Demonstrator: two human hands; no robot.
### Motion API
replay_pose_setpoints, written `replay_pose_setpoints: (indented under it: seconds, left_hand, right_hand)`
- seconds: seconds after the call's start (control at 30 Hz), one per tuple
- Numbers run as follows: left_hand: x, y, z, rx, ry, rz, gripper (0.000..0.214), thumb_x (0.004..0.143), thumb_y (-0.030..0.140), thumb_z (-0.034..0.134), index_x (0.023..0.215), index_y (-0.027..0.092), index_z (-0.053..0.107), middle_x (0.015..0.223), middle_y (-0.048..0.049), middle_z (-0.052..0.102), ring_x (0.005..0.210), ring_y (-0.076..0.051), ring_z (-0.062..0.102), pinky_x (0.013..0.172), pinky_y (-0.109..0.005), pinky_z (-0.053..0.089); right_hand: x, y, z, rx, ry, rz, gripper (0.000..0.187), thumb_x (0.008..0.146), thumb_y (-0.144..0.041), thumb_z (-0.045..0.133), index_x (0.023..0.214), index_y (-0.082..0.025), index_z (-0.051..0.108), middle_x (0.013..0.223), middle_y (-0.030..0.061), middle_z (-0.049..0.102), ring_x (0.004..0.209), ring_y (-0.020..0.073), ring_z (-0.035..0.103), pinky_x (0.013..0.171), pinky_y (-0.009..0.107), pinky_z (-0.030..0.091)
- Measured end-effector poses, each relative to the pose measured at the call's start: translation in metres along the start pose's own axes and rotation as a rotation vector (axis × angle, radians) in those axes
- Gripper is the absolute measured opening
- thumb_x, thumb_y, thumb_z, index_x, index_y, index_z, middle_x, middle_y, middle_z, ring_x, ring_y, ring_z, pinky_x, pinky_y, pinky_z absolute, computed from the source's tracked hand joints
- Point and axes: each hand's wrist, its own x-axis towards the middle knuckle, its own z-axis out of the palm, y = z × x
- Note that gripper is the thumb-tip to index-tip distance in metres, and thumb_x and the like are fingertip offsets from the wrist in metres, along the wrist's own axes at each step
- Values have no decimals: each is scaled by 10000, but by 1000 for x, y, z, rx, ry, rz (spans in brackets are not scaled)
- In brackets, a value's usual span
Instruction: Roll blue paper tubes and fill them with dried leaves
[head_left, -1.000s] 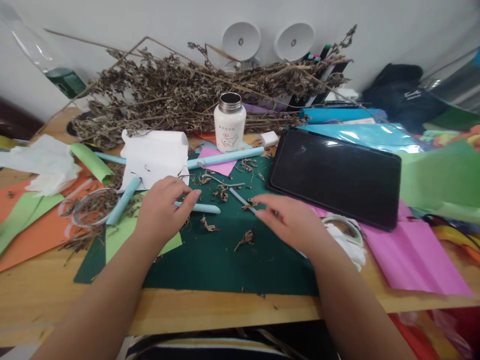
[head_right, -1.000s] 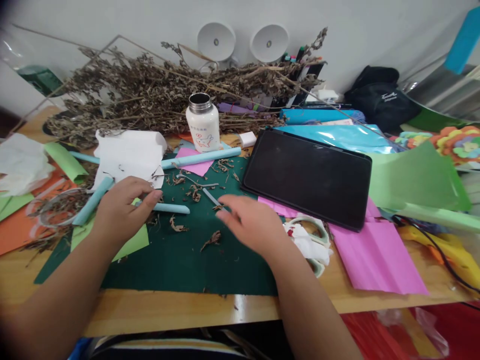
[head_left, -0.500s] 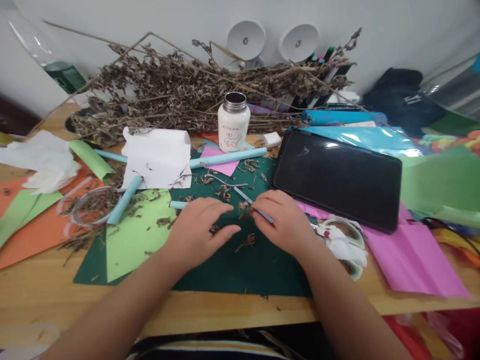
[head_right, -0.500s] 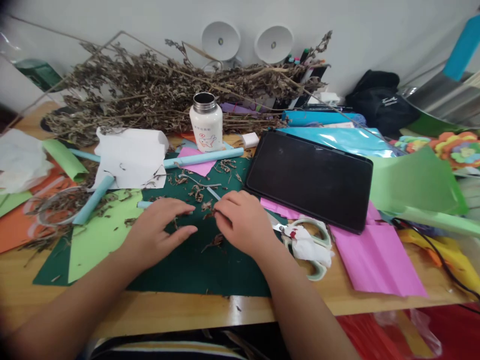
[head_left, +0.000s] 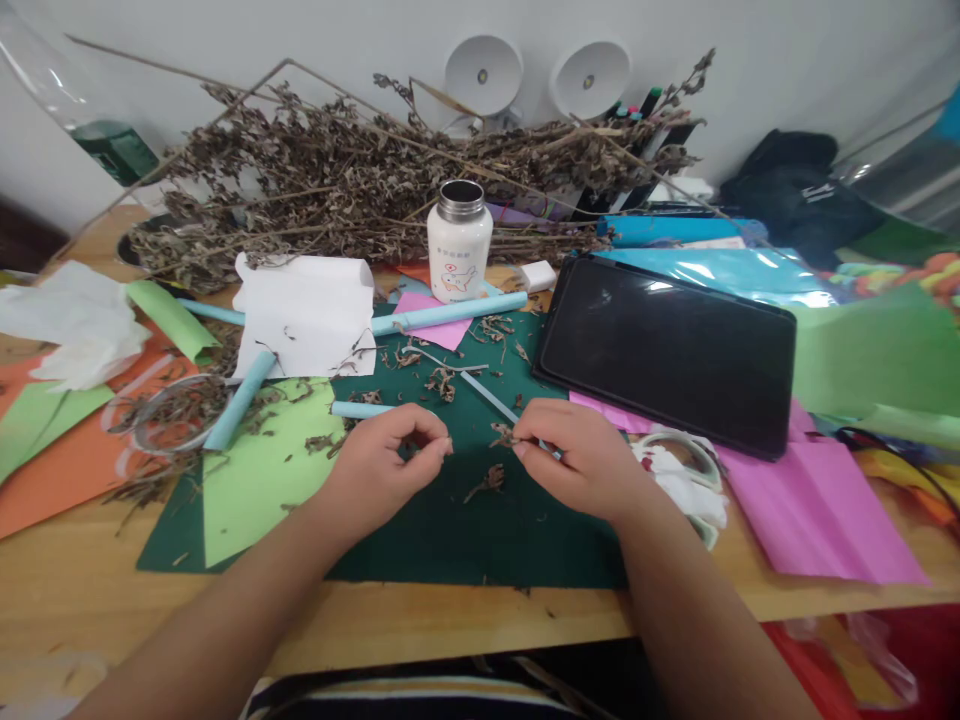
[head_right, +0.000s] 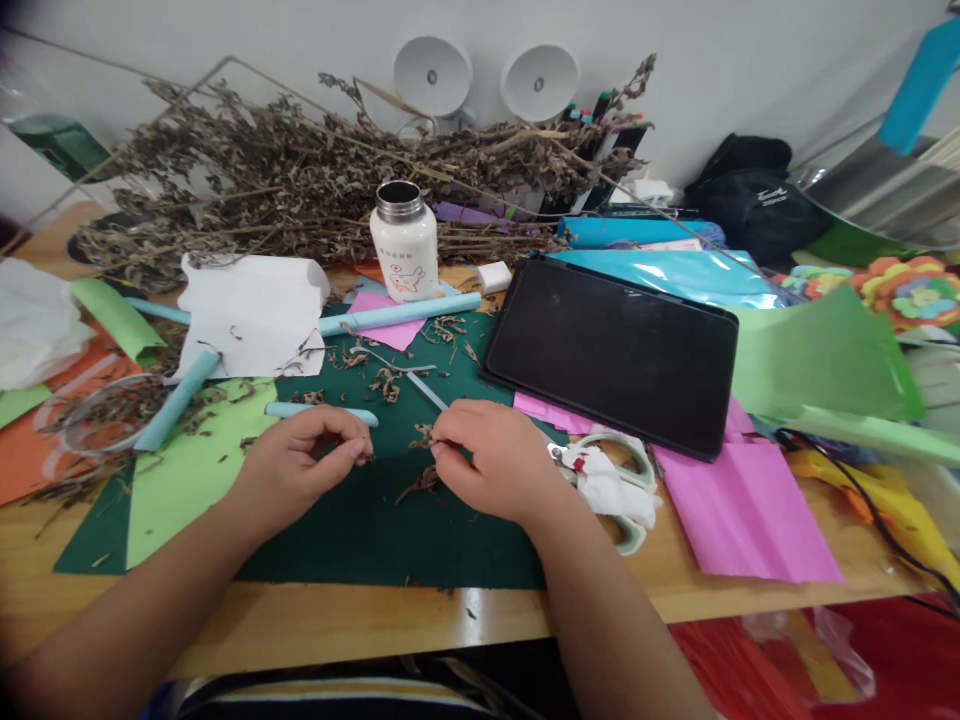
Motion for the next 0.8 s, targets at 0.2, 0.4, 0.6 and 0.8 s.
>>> replay_pose_setpoints:
  seconds: [0.2,0.4,0.6,0.8]
  left_hand:
    - [-4,6,8,100,-215,184,80,751,214,489,696,175,533,710,4,581,669,-111,525,613,-230,386]
    - [-2,13,10,419,-207,335,214,738,383,505,671,184,548,796,-13,609,768,-175,520,705,-324,316]
    - [0,1,-28,778,-198,204,234,768,377,446,749,200,597,667,-32,601,683,-193,547,601,-285,337]
    - [-7,0,-17,925,-292,133,217,745,265,491,953,223,537,808,-47,640,708,-245,588,563,-298,382]
  right_hand:
    - [-2,-5,-4,-38,-339,-34,214,756,-198,431,550,-163,478,569,-22,473,553,83,427,527,205,289]
    - [0,-7,3,-101,-440,-13,154,746,-219,480,601,-176,512,619,-24,519,592,90,455,527,206,274]
    - [0,-5,4,-192,-360,82,247,701,-368,569,589,-179,456,608,-37,498,556,94,425,484,212,226]
    - [2,-4,5,-153,-114,60,252,803,-372,433,684,-172,527,683,8,519,634,114,481,557,219,321]
